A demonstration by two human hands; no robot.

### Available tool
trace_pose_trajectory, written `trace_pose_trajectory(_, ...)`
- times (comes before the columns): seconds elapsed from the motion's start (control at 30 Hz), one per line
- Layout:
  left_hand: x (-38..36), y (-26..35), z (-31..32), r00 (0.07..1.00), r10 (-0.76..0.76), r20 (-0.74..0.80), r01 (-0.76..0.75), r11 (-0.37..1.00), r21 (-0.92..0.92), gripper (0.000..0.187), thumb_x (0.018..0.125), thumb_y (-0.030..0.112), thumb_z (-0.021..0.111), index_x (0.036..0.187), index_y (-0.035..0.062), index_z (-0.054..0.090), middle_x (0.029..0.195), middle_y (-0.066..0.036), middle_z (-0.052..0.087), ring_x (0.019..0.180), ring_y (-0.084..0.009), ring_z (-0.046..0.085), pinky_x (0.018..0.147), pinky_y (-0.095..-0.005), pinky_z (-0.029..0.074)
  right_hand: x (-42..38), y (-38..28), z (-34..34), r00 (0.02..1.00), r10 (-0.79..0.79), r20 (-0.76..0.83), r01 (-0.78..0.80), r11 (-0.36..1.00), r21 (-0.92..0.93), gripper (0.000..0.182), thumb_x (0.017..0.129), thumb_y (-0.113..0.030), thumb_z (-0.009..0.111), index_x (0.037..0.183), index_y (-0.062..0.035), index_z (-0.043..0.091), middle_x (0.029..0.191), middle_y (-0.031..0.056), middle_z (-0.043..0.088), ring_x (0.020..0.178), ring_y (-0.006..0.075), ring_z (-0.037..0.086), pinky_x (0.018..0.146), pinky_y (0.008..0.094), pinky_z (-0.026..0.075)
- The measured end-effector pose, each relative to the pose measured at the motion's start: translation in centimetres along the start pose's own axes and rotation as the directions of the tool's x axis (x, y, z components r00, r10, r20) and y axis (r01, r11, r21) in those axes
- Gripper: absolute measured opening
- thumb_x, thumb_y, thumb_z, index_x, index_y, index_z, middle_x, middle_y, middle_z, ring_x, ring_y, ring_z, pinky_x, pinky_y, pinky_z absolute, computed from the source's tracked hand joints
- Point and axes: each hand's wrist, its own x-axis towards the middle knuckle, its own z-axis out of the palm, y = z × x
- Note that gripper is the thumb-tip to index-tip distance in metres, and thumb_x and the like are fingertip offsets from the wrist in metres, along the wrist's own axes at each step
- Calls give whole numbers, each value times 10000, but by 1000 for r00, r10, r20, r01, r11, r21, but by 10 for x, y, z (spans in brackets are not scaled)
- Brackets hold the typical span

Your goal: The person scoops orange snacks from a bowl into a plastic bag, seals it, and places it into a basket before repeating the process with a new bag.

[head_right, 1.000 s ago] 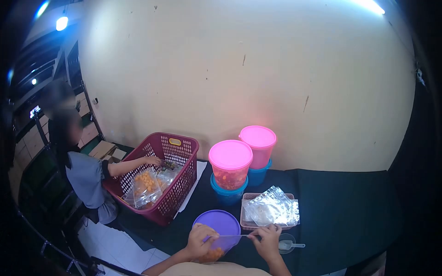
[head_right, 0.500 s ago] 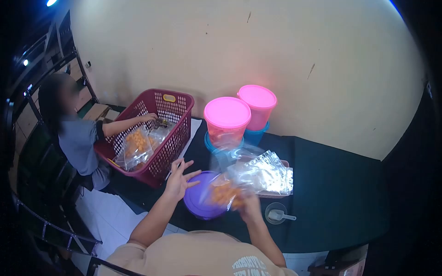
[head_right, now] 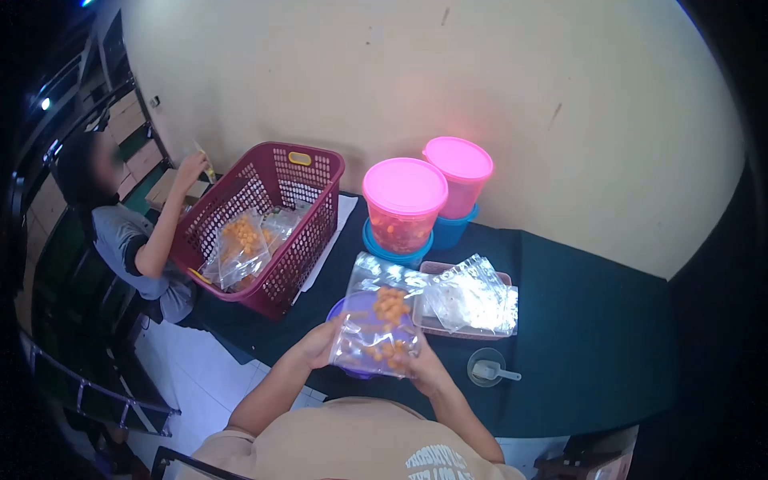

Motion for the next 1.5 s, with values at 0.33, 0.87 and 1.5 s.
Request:
trace_pose_trajectory(0.33,-31,23,-23,998,66,-8,-63,978,197,432,946,144,546,1345,71,399,1246,-129,569,967,-199,649,786,-289,536,31,-9,26,994,71,-88,-100,913,-395,358,821,-148,705,1072,-39,474,867,102,609,685,114,593,469,224,403)
trace_pose_trajectory(0.87,-84,203,-119,982,175,-73,-143,937,318,565,955,178,537,1436,114,248,1265,-134,503,943,-232,641,749,-350,558,158,1,218,991,-133,-19,126,970,-206,483,873,-40,574,1276,-59,308,1164,204,565,1027,253,608,838,342,519)
trace_pose_trajectory(1.5,-103,257,-223,957,267,116,19,-454,891,668,859,362,604,1449,205,332,1500,-207,252,1297,-535,310,1025,-549,362,273,41,261,896,-311,318,229,-290,-929,421,805,-383,642,1131,-119,609,1078,70,641,982,260,605,820,410,433)
